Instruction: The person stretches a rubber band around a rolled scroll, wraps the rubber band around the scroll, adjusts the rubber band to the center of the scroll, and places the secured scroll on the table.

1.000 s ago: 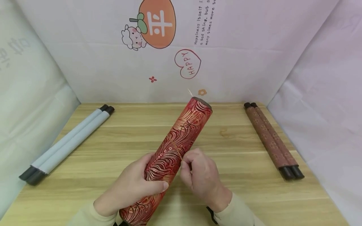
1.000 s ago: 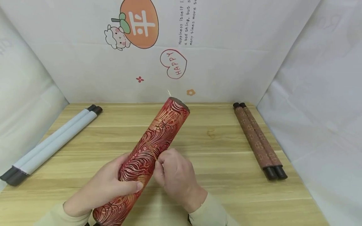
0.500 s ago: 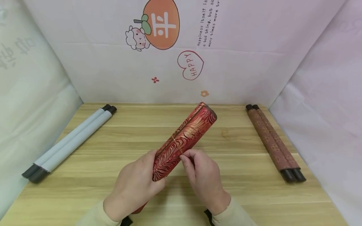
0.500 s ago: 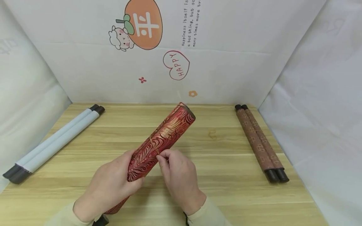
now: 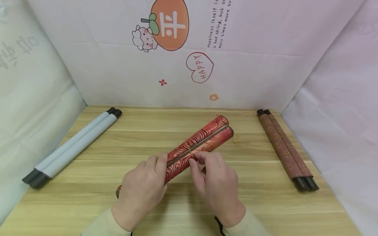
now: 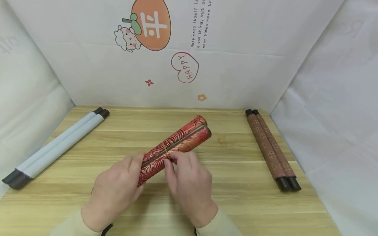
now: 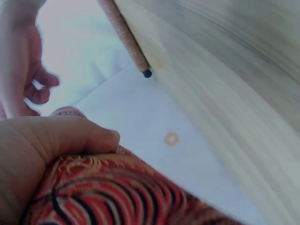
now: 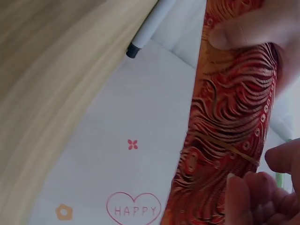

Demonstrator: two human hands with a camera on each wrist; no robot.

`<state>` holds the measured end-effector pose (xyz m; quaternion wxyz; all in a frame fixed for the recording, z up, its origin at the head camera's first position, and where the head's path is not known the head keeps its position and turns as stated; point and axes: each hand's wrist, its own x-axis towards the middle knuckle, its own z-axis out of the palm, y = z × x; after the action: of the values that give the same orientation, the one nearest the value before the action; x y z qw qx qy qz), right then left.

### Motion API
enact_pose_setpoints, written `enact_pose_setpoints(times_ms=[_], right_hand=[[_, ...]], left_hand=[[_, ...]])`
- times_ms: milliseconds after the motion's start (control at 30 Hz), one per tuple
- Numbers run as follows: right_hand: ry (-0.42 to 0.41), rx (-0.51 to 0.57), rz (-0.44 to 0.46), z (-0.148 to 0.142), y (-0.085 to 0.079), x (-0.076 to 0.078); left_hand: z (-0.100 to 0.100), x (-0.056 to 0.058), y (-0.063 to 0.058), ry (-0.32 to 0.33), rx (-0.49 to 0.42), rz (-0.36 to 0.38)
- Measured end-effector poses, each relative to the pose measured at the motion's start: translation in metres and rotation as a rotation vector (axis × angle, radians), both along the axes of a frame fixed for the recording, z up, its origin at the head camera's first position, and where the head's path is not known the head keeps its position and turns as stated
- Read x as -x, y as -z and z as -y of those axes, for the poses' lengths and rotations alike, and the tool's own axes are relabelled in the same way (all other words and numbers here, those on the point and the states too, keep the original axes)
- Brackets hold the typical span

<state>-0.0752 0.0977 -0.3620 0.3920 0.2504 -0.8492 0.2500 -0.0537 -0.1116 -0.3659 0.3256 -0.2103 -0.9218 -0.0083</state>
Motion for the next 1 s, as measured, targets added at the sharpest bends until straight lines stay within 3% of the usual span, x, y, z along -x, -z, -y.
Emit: enact_pose_setpoints(times_ms=[267, 433, 600, 733, 1000], right_hand=[[0.179, -0.169, 0.085, 0.005, -0.017, 0.0], [0.222, -0.252, 0.124, 0.006, -0.018, 0.0], [0.227, -0.305, 0.083, 0.004, -0.011, 0.002], [0.215, -0.318, 0.101, 0.003, -0.005, 0.005], [0.102, -0.319, 0.022, 0.001, 0.001, 0.012]], left_hand=[[-0.003, 0.003, 0.005, -0.008, 0.095, -0.162], [-0.005, 0.005, 0.003, -0.013, 0.122, -0.236], [-0.006, 0.007, 0.002, -0.003, 0.144, -0.28], [-0.005, 0.008, 0.003, 0.003, 0.158, -0.281], [-0.002, 0.011, 0.008, 0.029, 0.231, -0.216]])
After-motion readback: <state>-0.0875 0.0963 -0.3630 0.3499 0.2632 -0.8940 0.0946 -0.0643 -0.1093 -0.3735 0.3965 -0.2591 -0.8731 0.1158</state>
